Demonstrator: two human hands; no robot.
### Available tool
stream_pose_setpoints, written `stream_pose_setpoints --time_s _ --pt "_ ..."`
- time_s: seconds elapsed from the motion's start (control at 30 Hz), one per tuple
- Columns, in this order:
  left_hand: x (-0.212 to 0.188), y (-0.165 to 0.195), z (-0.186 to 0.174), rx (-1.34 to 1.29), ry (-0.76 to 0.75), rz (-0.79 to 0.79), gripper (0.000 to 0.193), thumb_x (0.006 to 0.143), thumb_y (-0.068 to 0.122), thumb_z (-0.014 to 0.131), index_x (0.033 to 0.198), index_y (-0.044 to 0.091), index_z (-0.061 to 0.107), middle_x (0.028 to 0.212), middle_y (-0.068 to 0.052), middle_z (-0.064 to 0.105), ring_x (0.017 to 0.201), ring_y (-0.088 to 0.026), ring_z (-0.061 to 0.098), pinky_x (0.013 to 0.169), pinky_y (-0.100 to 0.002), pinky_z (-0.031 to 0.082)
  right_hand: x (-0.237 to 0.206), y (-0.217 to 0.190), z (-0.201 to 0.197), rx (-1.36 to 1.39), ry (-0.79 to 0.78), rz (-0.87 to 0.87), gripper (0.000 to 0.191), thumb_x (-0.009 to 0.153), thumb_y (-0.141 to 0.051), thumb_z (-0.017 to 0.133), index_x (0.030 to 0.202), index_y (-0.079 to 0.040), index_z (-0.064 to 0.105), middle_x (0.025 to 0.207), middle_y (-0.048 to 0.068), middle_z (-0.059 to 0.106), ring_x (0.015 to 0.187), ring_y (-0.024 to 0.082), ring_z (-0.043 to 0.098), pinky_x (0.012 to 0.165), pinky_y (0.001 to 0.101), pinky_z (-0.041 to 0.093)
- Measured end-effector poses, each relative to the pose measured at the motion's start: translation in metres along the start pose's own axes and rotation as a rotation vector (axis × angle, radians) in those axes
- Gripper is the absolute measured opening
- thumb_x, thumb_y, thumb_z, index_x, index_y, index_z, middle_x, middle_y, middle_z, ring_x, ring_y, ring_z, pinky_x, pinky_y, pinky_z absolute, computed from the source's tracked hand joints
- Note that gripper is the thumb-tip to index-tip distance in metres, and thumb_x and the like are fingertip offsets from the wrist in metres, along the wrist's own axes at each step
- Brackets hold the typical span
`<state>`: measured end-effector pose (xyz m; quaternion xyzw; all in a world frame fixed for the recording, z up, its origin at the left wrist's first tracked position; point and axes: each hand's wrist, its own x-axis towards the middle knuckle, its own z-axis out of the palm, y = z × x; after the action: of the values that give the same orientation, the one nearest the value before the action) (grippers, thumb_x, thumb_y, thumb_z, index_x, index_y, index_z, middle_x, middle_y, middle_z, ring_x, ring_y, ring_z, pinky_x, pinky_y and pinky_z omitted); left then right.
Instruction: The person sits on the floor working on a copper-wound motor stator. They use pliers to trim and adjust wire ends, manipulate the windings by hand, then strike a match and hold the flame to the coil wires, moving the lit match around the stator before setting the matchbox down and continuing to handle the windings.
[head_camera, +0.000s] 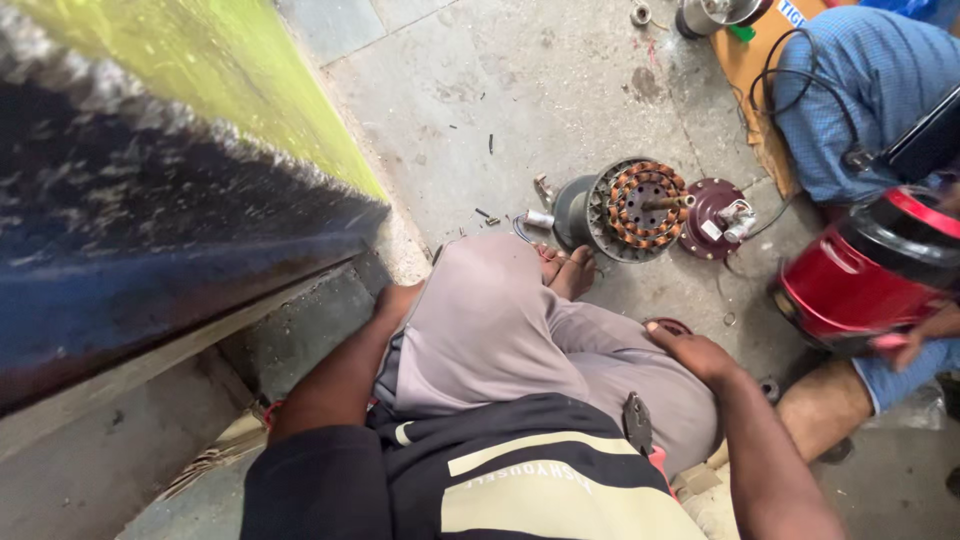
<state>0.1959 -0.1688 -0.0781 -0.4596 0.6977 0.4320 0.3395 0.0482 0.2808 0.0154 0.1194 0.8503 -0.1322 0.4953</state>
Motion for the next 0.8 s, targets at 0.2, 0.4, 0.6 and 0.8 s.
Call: stream_pose_setpoints --time_s 0.2,0.4,0.6,0.8 --pt "-0.038 -0.067 0.014 -0.22 0.073 -0.145 0.085 0.081 0.073 0.069 0.113 -0.006 0.073 0.12 -0.026 0.073 0.115 -0.035 0.069 0.095 -0.042 0.052 -0.008 -0.006 -0.005 0.027 -0.017 0.051 0.074 0.085 -0.065 0.064 0.132 -0.009 0.073 0.128 0.012 0.075 0.12 0.025 0.068 0.105 0.0366 0.048" --pt "-0.059 -0.094 0.026 -0.109 0.144 -0.091 0.047 0.083 0.045 0.069 0.105 0.004 0.077 0.118 -0.019 0.075 0.111 -0.037 0.072 0.093 -0.048 0.056 -0.008 -0.016 -0.006 -0.045 -0.038 -0.144 0.076 0.082 -0.071 0.058 0.129 -0.014 0.072 0.133 0.008 0.072 0.126 0.023 0.064 0.109 0.0343 0.042" --pt "-0.079 -0.086 -0.005 0.537 -0.026 0.184 0.026 0.084 0.025 0.06 0.105 0.02 0.075 0.121 -0.009 0.071 0.119 -0.036 0.064 0.095 -0.054 0.052 -0.011 -0.008 -0.002 -0.182 -0.025 -0.042 0.084 0.083 -0.078 0.05 0.128 -0.011 0.075 0.137 0.013 0.069 0.133 0.028 0.06 0.114 0.0357 0.04" --pt "-0.09 -0.111 0.005 0.419 -0.13 0.248 0.028 0.082 0.024 0.061 0.106 0.018 0.074 0.115 -0.014 0.071 0.11 -0.039 0.067 0.091 -0.053 0.053 -0.008 0.0 0.003 -0.17 -0.049 -0.051 0.089 0.082 -0.079 0.048 0.124 -0.006 0.077 0.134 0.017 0.071 0.132 0.029 0.063 0.114 0.0365 0.042"
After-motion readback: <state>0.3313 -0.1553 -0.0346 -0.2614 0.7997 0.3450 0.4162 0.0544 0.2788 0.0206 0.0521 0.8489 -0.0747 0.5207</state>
